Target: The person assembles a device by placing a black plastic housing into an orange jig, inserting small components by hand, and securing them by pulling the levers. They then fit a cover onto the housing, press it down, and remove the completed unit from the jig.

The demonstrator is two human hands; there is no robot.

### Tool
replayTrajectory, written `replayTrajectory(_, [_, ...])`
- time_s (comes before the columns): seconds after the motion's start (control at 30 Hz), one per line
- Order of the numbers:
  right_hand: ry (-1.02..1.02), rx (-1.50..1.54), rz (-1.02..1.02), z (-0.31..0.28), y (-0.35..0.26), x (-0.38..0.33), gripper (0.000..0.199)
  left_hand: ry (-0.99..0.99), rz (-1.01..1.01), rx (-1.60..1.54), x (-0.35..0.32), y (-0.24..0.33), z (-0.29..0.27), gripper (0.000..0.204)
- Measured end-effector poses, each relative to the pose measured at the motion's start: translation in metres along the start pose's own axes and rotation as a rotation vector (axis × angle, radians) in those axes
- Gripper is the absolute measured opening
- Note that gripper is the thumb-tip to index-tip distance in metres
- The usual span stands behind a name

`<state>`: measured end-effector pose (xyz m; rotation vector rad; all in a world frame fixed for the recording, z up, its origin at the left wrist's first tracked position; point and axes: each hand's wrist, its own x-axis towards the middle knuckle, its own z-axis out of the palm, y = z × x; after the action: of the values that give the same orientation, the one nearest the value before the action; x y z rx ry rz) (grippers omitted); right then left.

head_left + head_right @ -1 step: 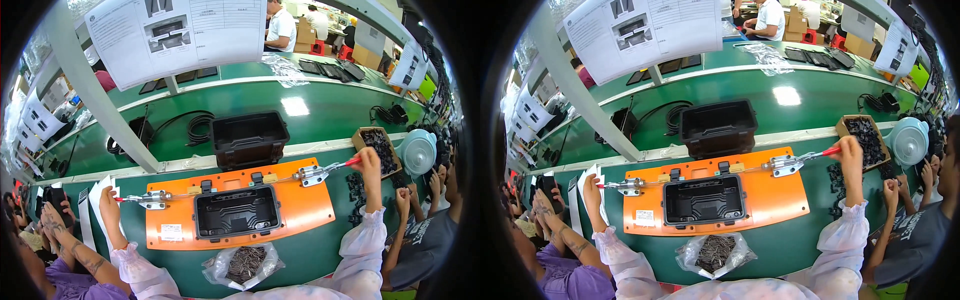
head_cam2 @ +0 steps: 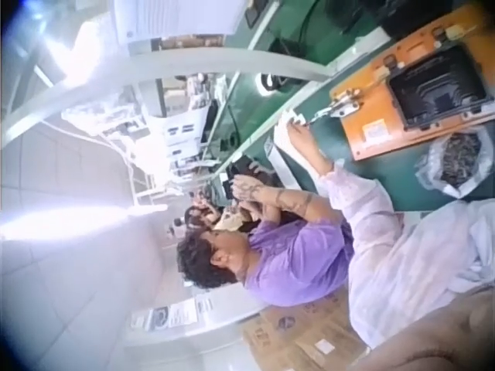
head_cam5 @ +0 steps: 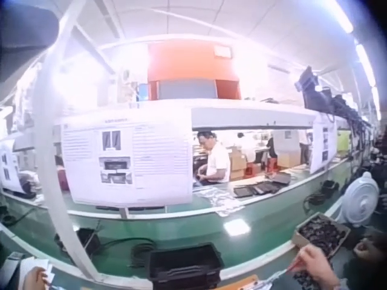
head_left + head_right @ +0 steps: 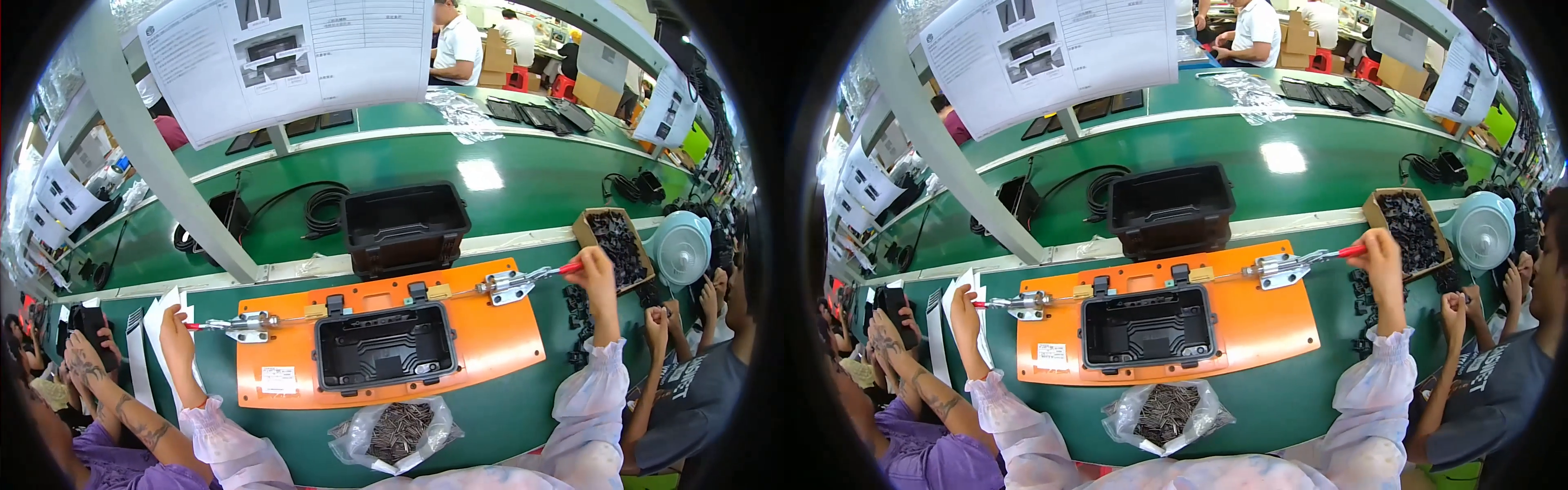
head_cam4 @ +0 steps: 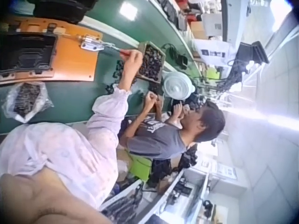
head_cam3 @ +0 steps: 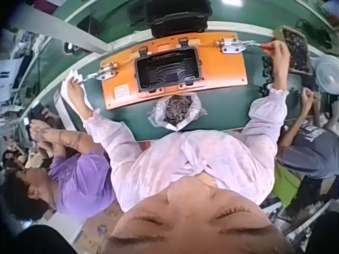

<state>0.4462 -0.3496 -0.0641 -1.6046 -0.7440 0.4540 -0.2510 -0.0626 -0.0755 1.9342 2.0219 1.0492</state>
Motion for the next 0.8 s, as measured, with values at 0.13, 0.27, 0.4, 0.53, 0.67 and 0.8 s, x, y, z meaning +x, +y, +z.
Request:
replayTrajectory(0.13, [0.254, -0.5, -0.443, 0.008, -0.015, -0.004, 0.019, 0.25, 0.239, 0.139, -0.005, 0.042, -0.006, 0.034])
replayTrajectory(0.27, [-0.011, -0.405, -0.692, 0.108, -0.09, -0.081, 0.018, 0.097, 0.608, -0.089, -0.046, 0.178, 0.008, 0.033])
replayTrajectory(0.4, [-0.729, -0.603, -1.046, 0.178, -0.105, -0.157, 0.023, -0.159, 1.127, -0.17, -0.069, 0.282, 0.056, 0.043])
replayTrajectory(0.53, [-0.737, -0.651, -1.291, 0.214, -0.095, -0.17, 0.025, -0.247, 1.166, -0.126, -0.066, 0.299, 0.095, 0.034])
replayTrajectory(0.67, [-0.707, -0.629, -1.374, 0.221, -0.089, -0.164, 0.027, -0.31, 1.148, -0.148, -0.06, 0.297, 0.109, 0.015])
replayTrajectory(0.8, [-0.651, -0.657, -1.367, 0.226, -0.09, -0.172, 0.027, -0.301, 1.033, -0.257, -0.056, 0.292, 0.081, 0.012])
